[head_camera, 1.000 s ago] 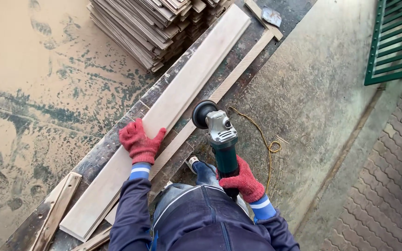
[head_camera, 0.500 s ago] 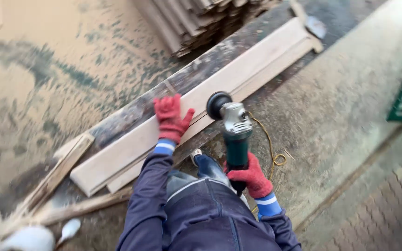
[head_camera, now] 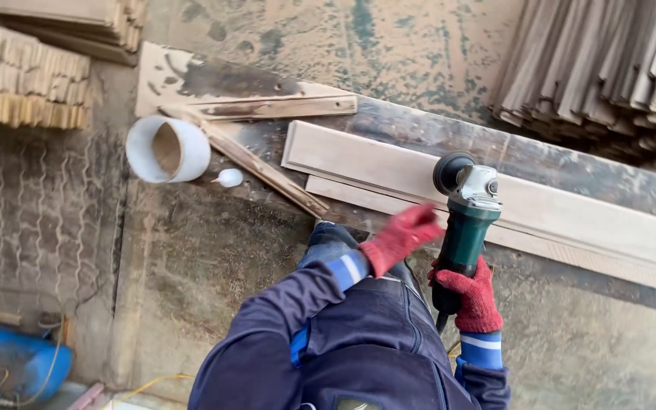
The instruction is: Sanding a wooden plank with a handheld power sander on a workbench.
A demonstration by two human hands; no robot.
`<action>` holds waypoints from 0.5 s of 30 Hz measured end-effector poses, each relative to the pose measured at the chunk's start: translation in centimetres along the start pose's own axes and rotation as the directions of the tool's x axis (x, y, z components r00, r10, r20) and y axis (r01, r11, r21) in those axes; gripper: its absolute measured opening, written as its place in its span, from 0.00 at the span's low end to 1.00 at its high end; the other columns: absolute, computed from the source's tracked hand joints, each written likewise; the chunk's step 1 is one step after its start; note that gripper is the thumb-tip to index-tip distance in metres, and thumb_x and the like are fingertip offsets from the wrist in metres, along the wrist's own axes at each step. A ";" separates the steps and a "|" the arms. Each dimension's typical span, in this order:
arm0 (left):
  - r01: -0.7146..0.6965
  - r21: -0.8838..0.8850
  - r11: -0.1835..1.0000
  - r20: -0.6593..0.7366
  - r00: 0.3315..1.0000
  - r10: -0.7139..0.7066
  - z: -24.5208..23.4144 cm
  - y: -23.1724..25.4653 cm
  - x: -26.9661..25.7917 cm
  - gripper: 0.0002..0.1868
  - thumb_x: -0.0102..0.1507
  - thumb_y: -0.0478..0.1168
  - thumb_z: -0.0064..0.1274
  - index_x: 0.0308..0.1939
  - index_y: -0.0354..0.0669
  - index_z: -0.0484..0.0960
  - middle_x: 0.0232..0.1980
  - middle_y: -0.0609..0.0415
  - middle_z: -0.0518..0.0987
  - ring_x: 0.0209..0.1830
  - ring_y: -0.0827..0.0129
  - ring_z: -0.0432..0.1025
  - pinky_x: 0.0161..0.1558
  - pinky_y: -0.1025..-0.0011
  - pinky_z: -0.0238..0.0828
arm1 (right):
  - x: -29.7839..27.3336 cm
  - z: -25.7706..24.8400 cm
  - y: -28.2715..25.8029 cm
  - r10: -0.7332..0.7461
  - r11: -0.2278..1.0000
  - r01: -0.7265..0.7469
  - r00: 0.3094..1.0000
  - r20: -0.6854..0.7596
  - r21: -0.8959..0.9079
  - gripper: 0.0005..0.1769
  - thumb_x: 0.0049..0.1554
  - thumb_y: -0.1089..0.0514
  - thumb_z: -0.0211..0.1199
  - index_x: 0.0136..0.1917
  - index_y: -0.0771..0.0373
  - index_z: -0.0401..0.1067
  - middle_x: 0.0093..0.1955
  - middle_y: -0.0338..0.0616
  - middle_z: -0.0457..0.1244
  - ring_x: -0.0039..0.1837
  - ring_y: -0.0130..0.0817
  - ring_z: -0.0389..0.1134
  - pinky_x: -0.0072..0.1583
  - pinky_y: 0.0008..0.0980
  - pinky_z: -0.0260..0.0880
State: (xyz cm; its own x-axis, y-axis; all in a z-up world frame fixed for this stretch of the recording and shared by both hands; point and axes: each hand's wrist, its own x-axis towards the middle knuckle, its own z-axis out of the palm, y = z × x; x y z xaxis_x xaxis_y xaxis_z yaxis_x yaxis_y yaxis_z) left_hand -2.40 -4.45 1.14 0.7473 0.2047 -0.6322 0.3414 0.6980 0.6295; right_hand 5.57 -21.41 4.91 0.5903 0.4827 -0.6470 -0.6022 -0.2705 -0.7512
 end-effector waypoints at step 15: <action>-0.458 -0.214 0.863 -0.885 0.465 0.027 -22.2 1.8 -0.2 0.44 0.64 0.50 0.64 0.78 0.56 0.56 0.79 0.43 0.58 0.77 0.51 0.57 0.71 0.53 0.60 | -0.5 2.1 -2.3 -0.032 0.998 0.035 0.998 0.059 -0.043 0.29 0.32 0.65 0.75 0.49 0.67 0.72 0.39 0.62 0.68 0.39 0.55 0.73 0.43 0.54 0.75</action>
State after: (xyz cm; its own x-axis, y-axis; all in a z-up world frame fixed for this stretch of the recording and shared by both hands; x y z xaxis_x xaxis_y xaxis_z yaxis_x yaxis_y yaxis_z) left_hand -14.55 11.99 -7.63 -0.1475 0.7215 -0.6765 -0.1698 0.6554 0.7359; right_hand 5.54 -19.27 7.19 0.5769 0.5392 -0.6135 -0.5573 -0.2893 -0.7783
